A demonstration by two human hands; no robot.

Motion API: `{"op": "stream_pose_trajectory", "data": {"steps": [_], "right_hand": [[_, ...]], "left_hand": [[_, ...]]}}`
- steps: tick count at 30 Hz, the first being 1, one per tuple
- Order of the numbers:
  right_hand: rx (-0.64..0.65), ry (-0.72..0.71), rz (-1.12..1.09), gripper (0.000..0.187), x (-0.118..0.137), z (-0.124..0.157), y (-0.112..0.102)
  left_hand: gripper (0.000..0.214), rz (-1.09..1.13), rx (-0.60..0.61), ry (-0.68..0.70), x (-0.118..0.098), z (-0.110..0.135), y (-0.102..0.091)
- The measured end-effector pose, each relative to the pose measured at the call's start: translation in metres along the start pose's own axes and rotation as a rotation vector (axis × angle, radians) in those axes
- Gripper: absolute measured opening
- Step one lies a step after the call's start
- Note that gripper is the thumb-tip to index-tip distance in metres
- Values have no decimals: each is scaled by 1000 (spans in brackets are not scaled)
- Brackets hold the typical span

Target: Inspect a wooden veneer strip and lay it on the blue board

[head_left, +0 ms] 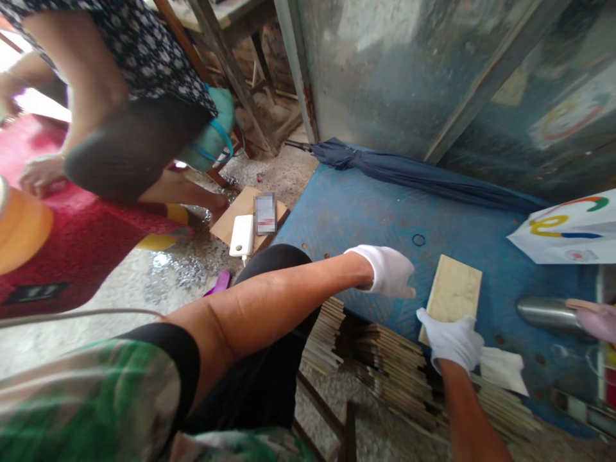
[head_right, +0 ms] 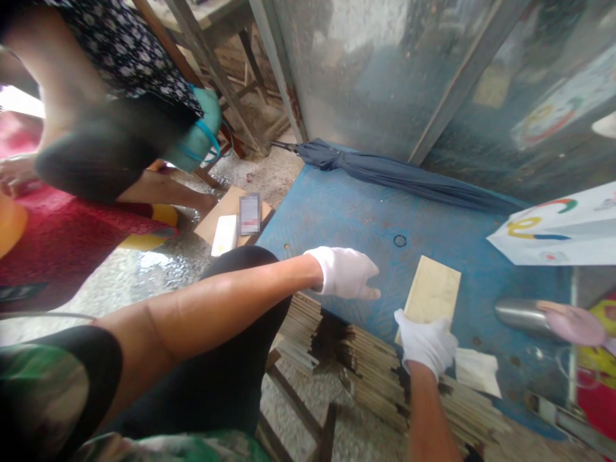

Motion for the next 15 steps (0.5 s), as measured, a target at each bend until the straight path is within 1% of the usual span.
{"op": "stream_pose_trajectory", "data": {"steps": [4, 8, 12, 15], "right_hand": [[5, 5, -1, 115, 0, -1, 1], [7, 24, -21, 118, 1, -2, 0], [7, 45, -61, 121, 4, 3, 1], [-32, 19, -103, 114, 6, 7, -4]], "left_hand": [[55, 14, -15, 5, -2, 2, 0], [52, 40, -22, -4, -3, 2, 0], [54, 9, -20, 18, -4, 0, 1], [56, -20, -7, 26, -5, 0, 1]]}}
Point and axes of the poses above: each hand's wrist, its own z-axis away from the middle knuckle, its own y-axis out of the palm, x = y × z, the point moved 6 cm from there along -z, towards the middle knuckle, and after that the axes turned 9 degrees about -y, right-handed, at the moved point
